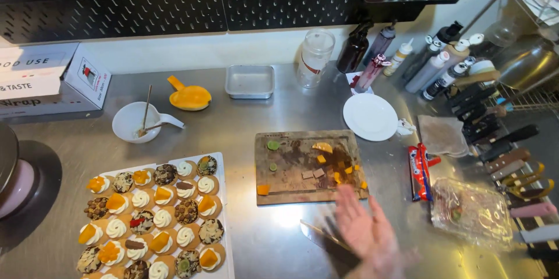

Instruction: Decorating a tray of cupcakes with fruit and glaze using various tools

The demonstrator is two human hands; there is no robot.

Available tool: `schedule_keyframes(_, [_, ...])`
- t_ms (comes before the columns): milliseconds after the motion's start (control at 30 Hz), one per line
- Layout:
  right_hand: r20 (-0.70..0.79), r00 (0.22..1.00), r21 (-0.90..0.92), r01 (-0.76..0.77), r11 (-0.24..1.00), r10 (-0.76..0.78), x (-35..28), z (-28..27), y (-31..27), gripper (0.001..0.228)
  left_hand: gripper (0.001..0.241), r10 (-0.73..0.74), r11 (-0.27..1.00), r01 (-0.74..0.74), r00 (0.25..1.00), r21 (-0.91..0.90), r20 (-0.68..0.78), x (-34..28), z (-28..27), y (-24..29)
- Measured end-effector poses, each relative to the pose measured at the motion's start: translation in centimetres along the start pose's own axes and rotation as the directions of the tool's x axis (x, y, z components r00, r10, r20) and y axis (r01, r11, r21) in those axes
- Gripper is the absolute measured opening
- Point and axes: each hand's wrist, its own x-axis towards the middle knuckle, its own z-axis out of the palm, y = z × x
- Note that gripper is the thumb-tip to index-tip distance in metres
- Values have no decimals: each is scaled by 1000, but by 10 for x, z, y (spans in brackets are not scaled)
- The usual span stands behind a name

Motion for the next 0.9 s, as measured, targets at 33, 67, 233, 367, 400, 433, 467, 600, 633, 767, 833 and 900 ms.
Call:
schedule_keyframes(33, [-165,986,-76,8,997,-21,13,24,-19,51,31,111,992,-117,988,50,109,-10,3,-1])
schedule_keyframes(67, [-327,944,-151,-4,989,-46,20,48,-35,44,33,204,970,-228,953,87,224,-23,6,-1])
schedule_keyframes(233, [-391,864,274,-219,937,316,76,10,-120,48,42,372,819,-555,707,147,601,-38,-11,-14])
schedule_keyframes(367, [-425,902,-291,-62,955,-71,120,13,-135,49,46,-502,830,497,864,252,-49,15,-69,-126])
schedule_keyframes(400, [-399,906,-433,-51,900,-141,123,19,-130,47,42,-468,735,491,866,468,-175,14,-80,-167])
schedule_keyframes(433, [-403,907,-433,-69,899,-125,119,26,-116,47,42,-479,724,506,858,469,-186,10,-83,-195])
schedule_keyframes(467, [-392,914,-509,-123,852,-103,121,36,-103,47,48,-554,691,482,832,539,-35,14,-88,-225])
schedule_keyframes(600, [-437,895,-629,-235,741,-87,125,53,-68,44,52,-627,653,390,759,649,175,25,-85,-272])
schedule_keyframes(633, [-435,897,-631,-243,737,-77,129,47,-66,44,52,-633,646,400,757,651,164,23,-80,-282])
schedule_keyframes(767, [-408,910,-664,-240,708,-75,139,35,-55,40,40,-673,581,411,728,703,131,15,-72,-320])
schedule_keyframes(833, [-410,908,-685,-247,685,-83,139,36,-49,40,38,-664,566,417,742,712,94,7,-67,-326])
schedule_keyframes(900, [-388,913,-743,-228,630,-126,141,40,-43,36,43,-498,650,350,867,674,30,0,-64,-322])
